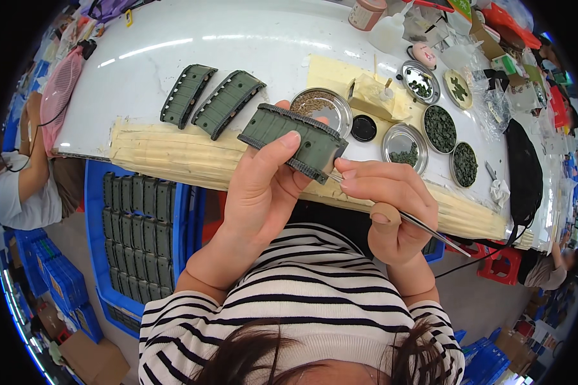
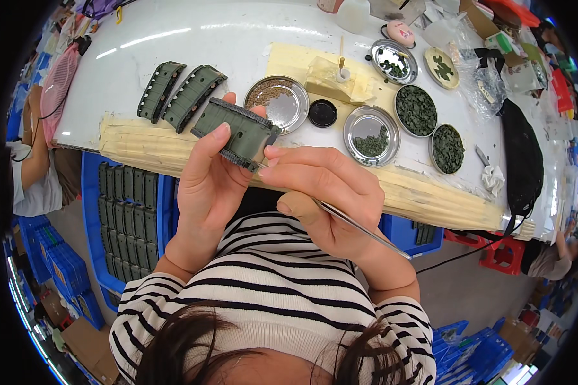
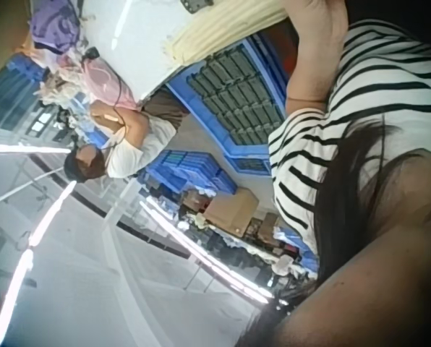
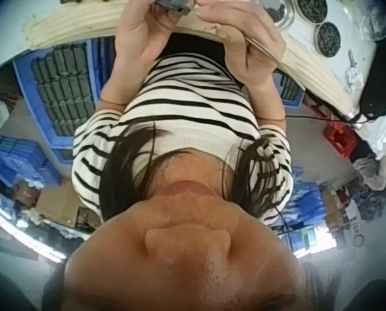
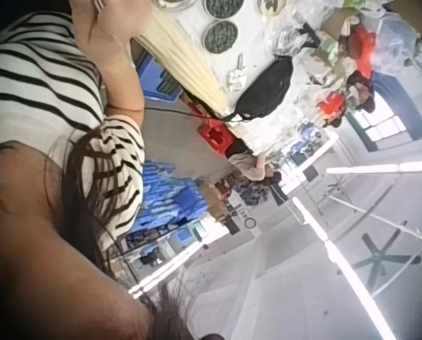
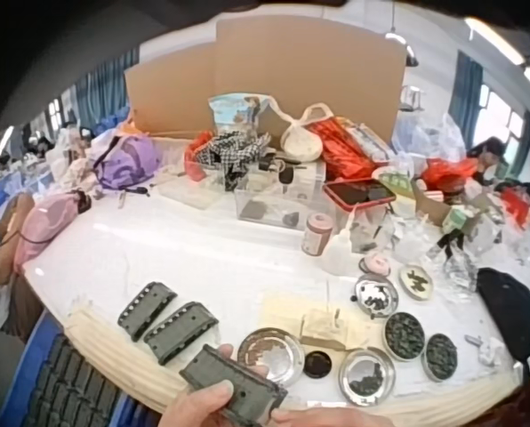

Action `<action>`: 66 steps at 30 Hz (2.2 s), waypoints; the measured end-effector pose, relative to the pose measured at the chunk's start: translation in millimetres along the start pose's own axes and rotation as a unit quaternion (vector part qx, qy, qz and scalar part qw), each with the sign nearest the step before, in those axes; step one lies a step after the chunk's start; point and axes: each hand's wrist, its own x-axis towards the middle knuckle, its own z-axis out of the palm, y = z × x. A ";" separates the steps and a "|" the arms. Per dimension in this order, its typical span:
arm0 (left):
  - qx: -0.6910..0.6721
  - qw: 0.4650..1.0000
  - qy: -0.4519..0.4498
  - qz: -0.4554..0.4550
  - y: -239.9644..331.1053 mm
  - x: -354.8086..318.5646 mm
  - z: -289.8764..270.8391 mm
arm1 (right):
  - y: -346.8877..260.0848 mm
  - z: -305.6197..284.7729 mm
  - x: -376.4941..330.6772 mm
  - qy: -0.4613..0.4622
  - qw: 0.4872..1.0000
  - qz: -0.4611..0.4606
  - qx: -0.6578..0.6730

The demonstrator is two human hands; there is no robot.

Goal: Assembling components of miniature model tanks by applying adhesive to wheels and treads.

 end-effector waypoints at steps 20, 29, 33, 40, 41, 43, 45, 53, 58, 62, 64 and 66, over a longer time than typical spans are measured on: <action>-0.001 1.000 -0.006 0.002 0.5 -0.4 1.2 | -2.3 -2.7 1.7 -0.010 1.000 -0.006 -0.007; -0.005 1.000 -0.009 0.000 0.4 -0.4 1.2 | -0.3 -3.2 0.9 -0.005 1.000 -0.018 -0.001; -0.005 0.999 -0.030 -0.020 0.6 1.2 -3.4 | 1.8 -2.6 -1.7 0.036 0.997 -0.016 0.060; -0.069 0.994 -0.072 -0.037 -2.7 5.6 -5.3 | 0.1 -2.2 -4.9 0.074 0.993 -0.020 0.087; -0.052 0.996 -0.064 -0.027 -2.7 5.0 -3.6 | 0.2 -2.8 -4.2 0.065 0.995 -0.025 0.071; -0.027 0.998 -0.051 -0.012 -2.7 3.5 -1.4 | -0.7 -3.3 -2.2 0.042 0.998 -0.035 0.030; -0.013 0.999 -0.041 -0.001 -2.7 2.6 -0.1 | -0.9 -1.9 -1.4 0.043 0.998 -0.034 0.023; -0.003 0.999 -0.041 0.022 -4.7 2.4 0.5 | -0.3 -1.2 -1.5 0.046 0.998 -0.032 0.003; -0.004 0.999 -0.041 0.026 -5.4 2.3 0.4 | 0.9 -0.7 -1.8 0.045 0.999 -0.030 0.001; 0.001 0.999 -0.042 0.025 -5.3 3.0 -0.6 | 1.8 0.7 -2.5 0.049 0.998 -0.025 -0.002; 0.003 0.999 -0.038 0.024 -5.3 3.1 -1.2 | 1.5 0.3 -1.1 0.044 0.999 -0.026 -0.004; 0.001 0.999 -0.031 0.021 -6.2 3.3 -1.5 | 0.7 -0.7 -0.9 0.034 0.999 -0.025 -0.013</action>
